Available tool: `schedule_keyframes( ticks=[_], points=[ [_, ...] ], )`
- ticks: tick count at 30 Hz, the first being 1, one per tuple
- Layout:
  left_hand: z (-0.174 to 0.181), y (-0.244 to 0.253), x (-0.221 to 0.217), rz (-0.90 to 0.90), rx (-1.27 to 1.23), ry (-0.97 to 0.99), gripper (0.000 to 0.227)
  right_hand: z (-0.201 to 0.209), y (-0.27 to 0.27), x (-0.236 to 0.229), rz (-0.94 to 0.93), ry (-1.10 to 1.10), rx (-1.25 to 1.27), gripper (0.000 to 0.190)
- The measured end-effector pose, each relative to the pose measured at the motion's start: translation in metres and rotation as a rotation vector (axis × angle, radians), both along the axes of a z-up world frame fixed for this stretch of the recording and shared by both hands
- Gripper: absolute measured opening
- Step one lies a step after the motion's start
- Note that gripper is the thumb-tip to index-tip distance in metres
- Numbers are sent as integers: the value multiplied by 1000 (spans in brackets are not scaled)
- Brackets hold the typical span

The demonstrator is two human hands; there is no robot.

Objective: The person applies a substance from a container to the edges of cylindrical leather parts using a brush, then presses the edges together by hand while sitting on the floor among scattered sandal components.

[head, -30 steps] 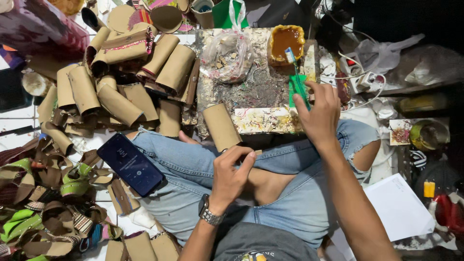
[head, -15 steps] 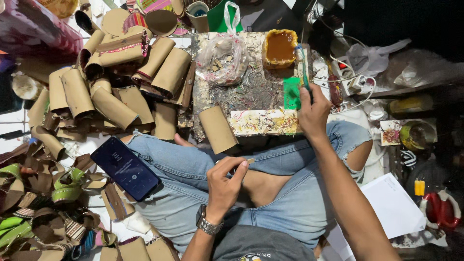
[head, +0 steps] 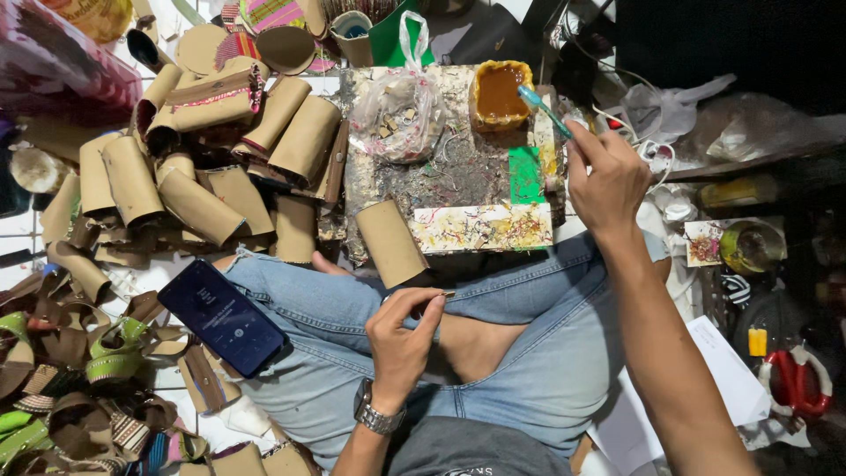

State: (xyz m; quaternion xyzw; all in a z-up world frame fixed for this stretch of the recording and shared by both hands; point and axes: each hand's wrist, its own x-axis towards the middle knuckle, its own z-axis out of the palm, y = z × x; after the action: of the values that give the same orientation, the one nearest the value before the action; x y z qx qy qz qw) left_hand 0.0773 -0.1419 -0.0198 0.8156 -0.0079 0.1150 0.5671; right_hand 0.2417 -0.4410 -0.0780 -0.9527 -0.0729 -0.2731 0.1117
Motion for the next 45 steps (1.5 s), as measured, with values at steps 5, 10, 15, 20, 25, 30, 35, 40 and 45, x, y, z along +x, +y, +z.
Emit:
schedule_keyframes(
  ticks=[5, 10, 15, 20, 25, 30, 35, 40, 45],
  points=[
    [0, -3, 3, -6, -11, 9, 4, 19, 3, 9, 22, -45, -241, 28],
    [-2, -2, 4, 1, -4, 1, 4, 48, 6, 0, -29, -45, -340, 19],
    [-4, 0, 2, 26, -18, 24, 7, 41, -1, -19, -19, -156, -144, 25],
    [-3, -1, 3, 31, -24, 14, 6, 16, -8, -32, -28, -1, -123, 21],
    [-2, -1, 4, 44, -11, 31, 7, 0, -12, -29, 2, -40, 41, 27],
    [-4, 1, 8, 51, -93, 15, 7, -14, -15, -27, 4, -118, 6, 25],
    [3, 0, 12, 72, -100, 21, 6, -9, -17, -34, 11, -112, -30, 24],
    [3, 1, 19, 108, -115, 27, 2, 16, -17, -54, 11, -79, 301, 26],
    [0, 3, 27, 144, -179, 87, 2, 28, -24, -74, -8, -211, 739, 40]
  ],
)
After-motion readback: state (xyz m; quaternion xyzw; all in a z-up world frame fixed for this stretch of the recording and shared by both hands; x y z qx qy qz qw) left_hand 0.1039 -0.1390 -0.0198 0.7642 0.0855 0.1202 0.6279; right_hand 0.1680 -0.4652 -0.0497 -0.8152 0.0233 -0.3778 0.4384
